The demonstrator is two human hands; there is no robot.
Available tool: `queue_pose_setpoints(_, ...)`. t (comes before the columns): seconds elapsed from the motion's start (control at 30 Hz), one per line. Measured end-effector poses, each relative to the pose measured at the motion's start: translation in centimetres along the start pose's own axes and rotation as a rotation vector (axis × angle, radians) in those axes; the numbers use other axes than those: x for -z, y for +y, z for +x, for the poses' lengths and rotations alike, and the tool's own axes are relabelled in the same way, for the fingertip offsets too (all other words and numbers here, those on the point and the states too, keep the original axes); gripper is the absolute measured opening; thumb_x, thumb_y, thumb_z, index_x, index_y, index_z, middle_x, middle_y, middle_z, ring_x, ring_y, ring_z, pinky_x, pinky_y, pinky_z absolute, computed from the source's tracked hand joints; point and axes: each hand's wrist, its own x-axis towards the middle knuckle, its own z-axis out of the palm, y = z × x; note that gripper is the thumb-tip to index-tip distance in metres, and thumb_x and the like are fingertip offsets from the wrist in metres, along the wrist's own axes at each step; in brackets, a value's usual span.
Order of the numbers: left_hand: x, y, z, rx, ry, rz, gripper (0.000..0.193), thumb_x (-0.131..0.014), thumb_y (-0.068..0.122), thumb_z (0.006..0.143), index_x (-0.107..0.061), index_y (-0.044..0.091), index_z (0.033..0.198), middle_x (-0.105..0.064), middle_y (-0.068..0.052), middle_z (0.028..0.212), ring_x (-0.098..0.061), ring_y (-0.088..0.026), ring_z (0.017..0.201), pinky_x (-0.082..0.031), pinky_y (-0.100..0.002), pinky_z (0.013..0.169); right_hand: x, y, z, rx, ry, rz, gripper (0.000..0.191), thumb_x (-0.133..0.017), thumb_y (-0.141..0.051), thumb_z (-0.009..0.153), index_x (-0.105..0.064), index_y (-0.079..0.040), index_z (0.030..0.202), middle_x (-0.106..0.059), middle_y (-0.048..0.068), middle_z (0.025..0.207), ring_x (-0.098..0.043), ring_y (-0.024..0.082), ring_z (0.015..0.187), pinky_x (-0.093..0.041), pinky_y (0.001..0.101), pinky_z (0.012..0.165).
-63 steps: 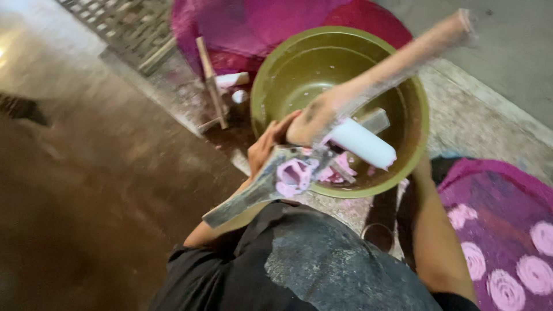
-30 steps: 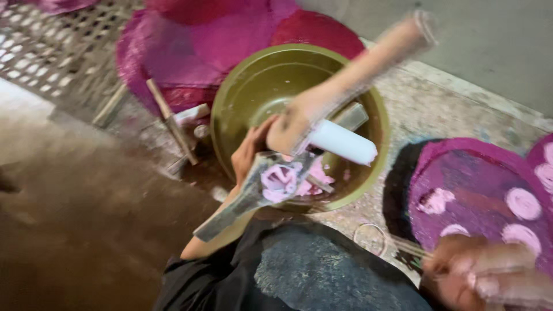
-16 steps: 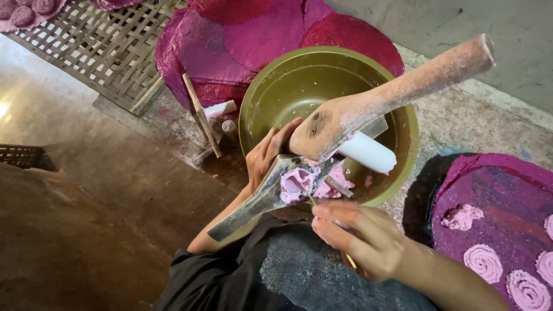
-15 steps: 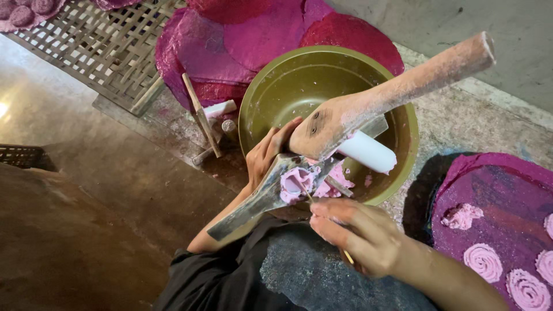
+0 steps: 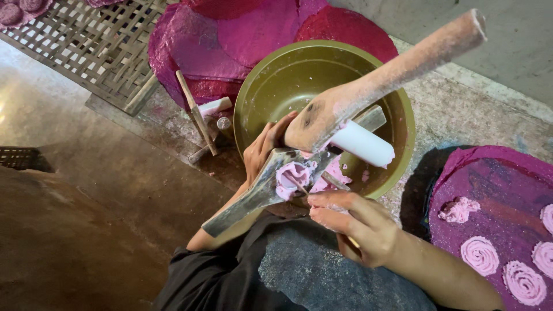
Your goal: The person loads pink paste from a bowl into a handheld extruder tool and pipes spiral rosettes onto round magenta boards, refilling the tool from the bowl between boards. They then stack the finished boards and place a large pot lid over a stack.
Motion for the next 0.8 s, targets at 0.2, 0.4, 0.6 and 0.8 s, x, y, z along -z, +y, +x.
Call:
queue_pose_setpoints(0.2,0.2,0.5,0.0,0.014,0.017,-0.035,0.053,-0.072,0.02,0.094,-0.055,0.003,0.142,-0.069,-0.014,0.126,-0.074,-0.029,0.104,-0.06,-0.035,0.087,0.5,-0.2,0.0,0.05,-0.018,-0.023,0.049,-0.062,0.013,0.07,-0.063,0.006,0.118,-0.066,0.026,0.117,-0.074,0.038,0.105,-0.063,0.042,0.088)
queue_pose_setpoints(0.4,0.4,1.0,0.0,-0.012,0.025,-0.026,0.053,-0.072,0.021,0.095,-0.054,0.003,0.142,-0.069,-0.016,0.129,-0.073,-0.029,0.105,-0.06,-0.035,0.087,0.4,-0.3,0.4,0.047,0.002,-0.006,0.038,-0.066,0.016,0.076,-0.064,0.007,0.114,-0.067,0.025,0.114,-0.076,0.035,0.1,-0.064,0.038,0.081)
queue_pose_setpoints(0.6,0.2,1.1,-0.2,0.026,0.017,-0.046,0.053,-0.073,0.02,0.094,-0.055,0.002,0.142,-0.069,-0.014,0.126,-0.074,-0.028,0.103,-0.06,-0.035,0.086,0.1,-0.3,0.6,0.037,-0.005,-0.033,0.041,-0.067,0.014,0.073,-0.065,0.007,0.113,-0.067,0.025,0.114,-0.075,0.037,0.1,-0.063,0.0397,0.083)
queue_pose_setpoints(0.8,0.0,0.9,-0.4,-0.012,0.02,-0.043,0.054,-0.074,0.017,0.093,-0.055,0.001,0.141,-0.069,-0.015,0.131,-0.073,-0.028,0.102,-0.06,-0.034,0.085,0.1,-0.3,0.0,0.043,0.027,-0.05,0.043,-0.065,0.016,0.073,-0.065,0.006,0.115,-0.066,0.024,0.117,-0.075,0.036,0.103,-0.064,0.04,0.086)
